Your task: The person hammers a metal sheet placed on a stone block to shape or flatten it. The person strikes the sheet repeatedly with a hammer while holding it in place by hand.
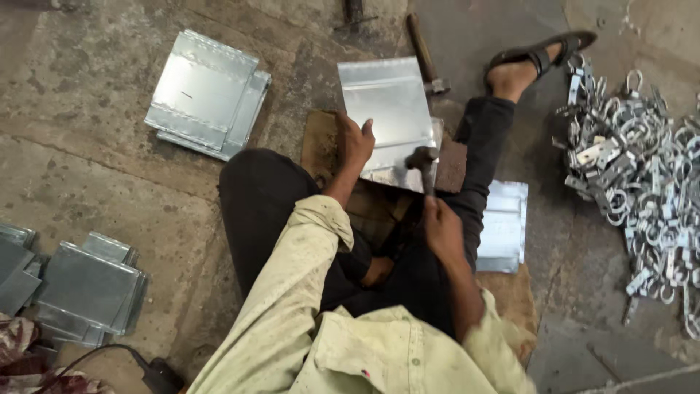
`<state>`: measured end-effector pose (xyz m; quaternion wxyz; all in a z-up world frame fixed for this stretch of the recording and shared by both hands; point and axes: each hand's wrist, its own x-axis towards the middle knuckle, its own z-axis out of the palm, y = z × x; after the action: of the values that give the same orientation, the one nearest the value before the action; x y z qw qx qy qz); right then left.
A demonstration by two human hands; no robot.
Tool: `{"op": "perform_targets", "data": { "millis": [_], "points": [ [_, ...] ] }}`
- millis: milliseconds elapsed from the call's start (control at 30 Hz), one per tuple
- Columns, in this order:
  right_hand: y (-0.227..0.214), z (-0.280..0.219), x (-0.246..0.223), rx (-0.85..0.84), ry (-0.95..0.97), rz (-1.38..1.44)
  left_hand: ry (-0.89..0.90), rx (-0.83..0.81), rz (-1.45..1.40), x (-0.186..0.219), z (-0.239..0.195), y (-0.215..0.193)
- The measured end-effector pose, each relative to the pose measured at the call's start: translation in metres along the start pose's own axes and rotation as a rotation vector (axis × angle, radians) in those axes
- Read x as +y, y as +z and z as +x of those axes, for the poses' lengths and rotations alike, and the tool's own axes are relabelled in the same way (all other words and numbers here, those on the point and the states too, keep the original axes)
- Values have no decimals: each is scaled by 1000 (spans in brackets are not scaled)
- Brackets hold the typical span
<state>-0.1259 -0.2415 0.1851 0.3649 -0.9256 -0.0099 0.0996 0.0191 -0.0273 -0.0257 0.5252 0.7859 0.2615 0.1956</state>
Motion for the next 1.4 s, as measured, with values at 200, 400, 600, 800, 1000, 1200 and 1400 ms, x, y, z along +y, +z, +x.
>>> {"op": "perform_targets", "data": {
  "millis": [200,400,600,800,1000,1200,1400],
  "points": [
    [20,-14,0,94,-113,-39,87,63,62,-6,0,7],
    [16,-11,-11,101,4,112,25,22,23,16,-9,-13],
    [3,10,-19,-149,46,-79,64,71,-4,27,-4,-16],
    [32,-11,-21,28,-241,17,-53,14,76,2,-10,1],
    [36,-21,-26,77,20,104,62,93,39,-9,-11,13],
    [24,-3,-25,-91,-71,-8,53,118,85,-10,2,13],
    [21,-29,11,47,-106,160,1,82,-10,-14,0,11]
  ]
}}
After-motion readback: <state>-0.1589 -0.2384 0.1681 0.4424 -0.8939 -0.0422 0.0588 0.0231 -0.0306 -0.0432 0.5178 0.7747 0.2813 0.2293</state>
